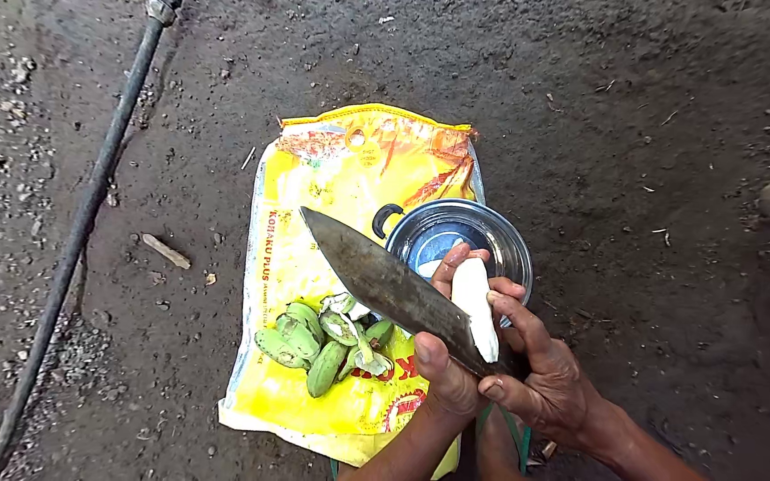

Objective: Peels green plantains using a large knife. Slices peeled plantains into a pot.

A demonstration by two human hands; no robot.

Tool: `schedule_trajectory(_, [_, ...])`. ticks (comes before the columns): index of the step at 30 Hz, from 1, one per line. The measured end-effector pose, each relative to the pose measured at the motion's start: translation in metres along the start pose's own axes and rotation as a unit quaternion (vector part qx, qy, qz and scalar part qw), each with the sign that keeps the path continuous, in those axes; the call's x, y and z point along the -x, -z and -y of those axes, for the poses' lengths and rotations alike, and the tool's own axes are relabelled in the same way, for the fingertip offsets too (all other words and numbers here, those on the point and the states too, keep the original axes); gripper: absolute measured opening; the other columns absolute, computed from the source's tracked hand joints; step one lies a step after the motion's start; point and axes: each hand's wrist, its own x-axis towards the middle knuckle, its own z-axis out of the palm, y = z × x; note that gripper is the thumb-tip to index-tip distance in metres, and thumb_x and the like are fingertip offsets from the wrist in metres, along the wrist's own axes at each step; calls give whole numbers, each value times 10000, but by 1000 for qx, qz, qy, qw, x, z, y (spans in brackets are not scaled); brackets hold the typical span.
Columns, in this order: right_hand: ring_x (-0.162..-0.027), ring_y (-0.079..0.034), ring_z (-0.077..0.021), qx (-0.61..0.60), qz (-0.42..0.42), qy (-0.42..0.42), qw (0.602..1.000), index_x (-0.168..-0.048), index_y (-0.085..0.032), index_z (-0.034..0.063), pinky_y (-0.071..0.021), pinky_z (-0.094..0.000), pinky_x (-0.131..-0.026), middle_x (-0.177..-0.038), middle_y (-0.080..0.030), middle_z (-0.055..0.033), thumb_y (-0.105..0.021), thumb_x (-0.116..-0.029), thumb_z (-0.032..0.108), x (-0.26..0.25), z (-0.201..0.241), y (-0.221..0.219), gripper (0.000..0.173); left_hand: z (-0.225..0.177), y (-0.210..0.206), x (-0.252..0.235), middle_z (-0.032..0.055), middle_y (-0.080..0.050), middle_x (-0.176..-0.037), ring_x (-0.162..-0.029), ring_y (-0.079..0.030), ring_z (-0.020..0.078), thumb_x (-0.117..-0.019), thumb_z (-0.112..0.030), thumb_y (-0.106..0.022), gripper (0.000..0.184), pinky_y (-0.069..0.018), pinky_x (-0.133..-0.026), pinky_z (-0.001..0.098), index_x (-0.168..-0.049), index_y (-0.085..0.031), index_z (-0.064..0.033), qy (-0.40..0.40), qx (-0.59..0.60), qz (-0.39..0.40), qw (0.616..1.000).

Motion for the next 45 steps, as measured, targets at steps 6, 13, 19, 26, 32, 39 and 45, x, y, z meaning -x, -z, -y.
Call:
schedule_trajectory(6, [-971, -669, 17, 54, -11, 9, 998, -1477, -438, 22, -554, -162, -849, -1053, -718, -70, -610, -990, 500, -2, -3, 1, 704, 1, 0, 1, 148, -711, -1103, -931, -719, 233, -780, -705, -700, 866, -597, -843, 357, -1339, -594, -52, 5, 19, -24, 1000])
schedule_trajectory(13, [-904, -664, 24, 40, 5, 4, 999, -1521, -389, -14, -551, -154, -823, -1013, -725, -99, -582, -1014, 468, -2, -1, 4, 725, 2, 1, 2, 128, -718, -1079, -926, -718, 215, -777, -730, -691, 843, -599, -824, 347, -1308, -624, -79, 21, -2, -43, 999])
schedule_trajectory(19, [-825, -644, 8, 79, 8, 4, 997, -1509, -405, -37, -540, -150, -767, -949, -704, -121, -601, -994, 493, -4, -5, 7, 764, 2, -1, 5, 89, -748, -1028, -970, -733, 196, -779, -728, -693, 738, -602, -858, 340, -1213, -664, -132, 43, -13, -86, 995])
schedule_trajectory(26, [-1016, -674, -45, 99, 31, -4, 995, -1532, -372, -58, -542, -193, -891, -1139, -708, -177, -592, -1008, 425, -2, -6, 8, 746, 1, 4, 0, 134, -730, -1072, -930, -733, 234, -735, -762, -698, 834, -609, -826, 360, -1259, -652, -114, 83, 5, -84, 993])
schedule_trajectory(32, [-1039, -677, -69, 119, 25, 0, 993, -1513, -412, -52, -544, -212, -892, -1170, -704, -181, -588, -1010, 412, -1, -13, 9, 707, 0, 3, 1, 108, -730, -1057, -939, -732, 209, -707, -763, -718, 855, -607, -831, 340, -1268, -621, -124, 118, 13, -108, 987])
schedule_trajectory(39, [-1099, -666, -74, 121, 43, 7, 992, -1508, -411, -66, -538, -224, -937, -1228, -690, -182, -553, -1027, 418, -4, -18, 13, 697, -2, 1, -1, 125, -731, -1060, -955, -735, 235, -786, -742, -669, 798, -609, -843, 363, -1272, -607, -112, 141, 46, -134, 980])
schedule_trajectory(45, [-1150, -652, -71, 102, 44, -10, 994, -1499, -419, -81, -524, -221, -984, -1262, -677, -188, -558, -1031, 403, -4, -22, 16, 687, -3, 1, -2, 140, -721, -1071, -982, -728, 247, -933, -651, -546, 651, -606, -852, 379, -1262, -593, -91, 168, 75, -153, 971])
